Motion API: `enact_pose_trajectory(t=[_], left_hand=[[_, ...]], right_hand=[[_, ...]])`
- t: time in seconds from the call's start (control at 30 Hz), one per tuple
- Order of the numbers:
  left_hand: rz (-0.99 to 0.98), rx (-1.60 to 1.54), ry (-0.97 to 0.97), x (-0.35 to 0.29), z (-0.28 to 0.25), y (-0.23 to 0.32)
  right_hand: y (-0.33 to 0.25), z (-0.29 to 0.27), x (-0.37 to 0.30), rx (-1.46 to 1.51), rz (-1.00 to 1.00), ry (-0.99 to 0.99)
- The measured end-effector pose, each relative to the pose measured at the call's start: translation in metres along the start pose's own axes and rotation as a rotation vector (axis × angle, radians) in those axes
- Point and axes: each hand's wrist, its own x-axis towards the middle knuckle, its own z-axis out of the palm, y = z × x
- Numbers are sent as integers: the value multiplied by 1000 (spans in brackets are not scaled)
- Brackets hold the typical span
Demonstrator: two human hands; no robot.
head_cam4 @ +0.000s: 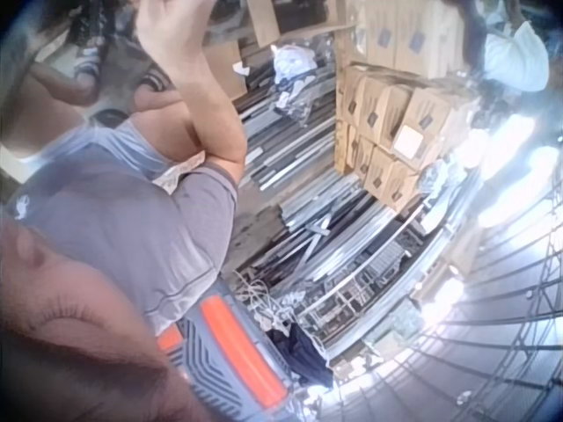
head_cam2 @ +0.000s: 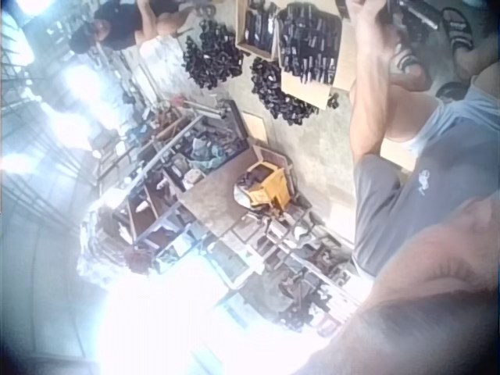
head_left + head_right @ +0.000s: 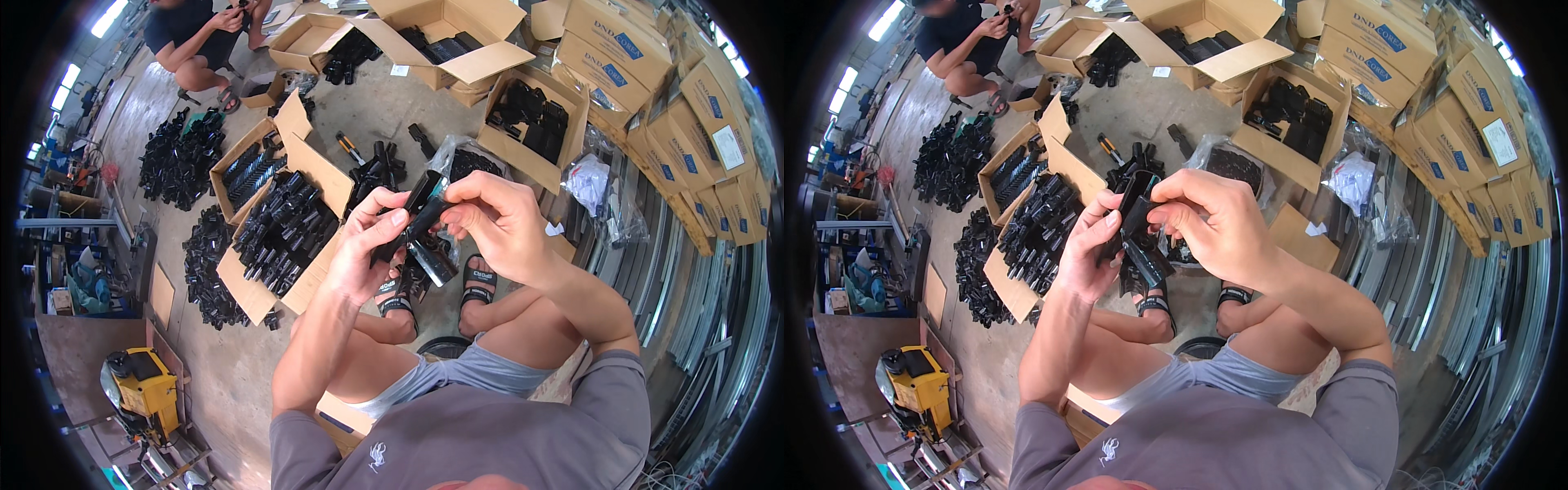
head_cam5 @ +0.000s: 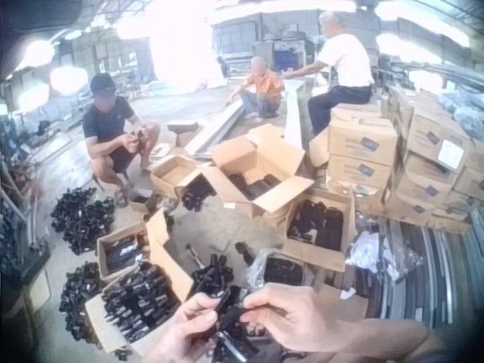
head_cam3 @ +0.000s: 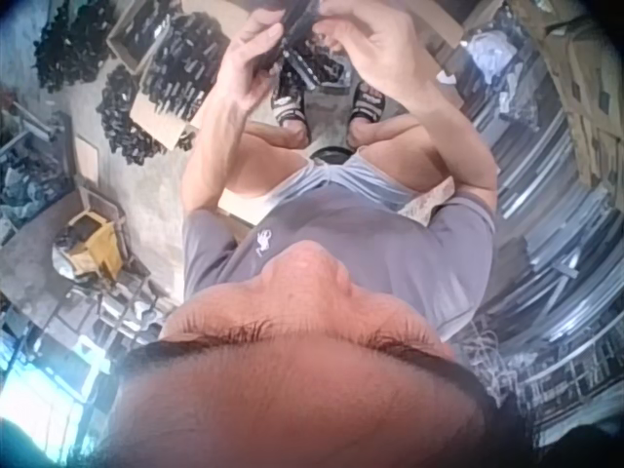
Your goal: The person sits on the floor in a workshop and assembles small black plastic components by hand. They pick up individual parts from a pile, fit them together, and place the assembled units into a nearby cardboard box.
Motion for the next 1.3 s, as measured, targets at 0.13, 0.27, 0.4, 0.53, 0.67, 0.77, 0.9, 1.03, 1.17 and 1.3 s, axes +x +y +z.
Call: enact_pose_trajectory(t=[0.13,0.27,0.4,0.53,0.67,0.77,0.9,1.03,1.17,1.3], left_hand=[[18,-4,38,-1,0,0],[54,22,64,0,7,0],[51,12,57,1,6,-3],[24,4,7,1,5,-1],[25,6,-1,0,4,-2],[18,39,16,-1,5,0],[36,71,61,0,7,-2],[1,73,-5,0,3,-1],[22,52,52,1,7,-5],[60,59,91,3,-1,-9]], right_hand=[[3,-3,1,3,16,-5],[2,-3,1,26,28,-10],[1,-3,0,31,60,-45],[2,-2,-1,43,64,-17],[6,-3,-1,63,60,-7],[5,-3,-1,79,84,-13],[7,-1,0,63,102,-1],[9,1,-2,57,99,29],[13,4,-2,81,100,58],[21,8,4,141,164,68]])
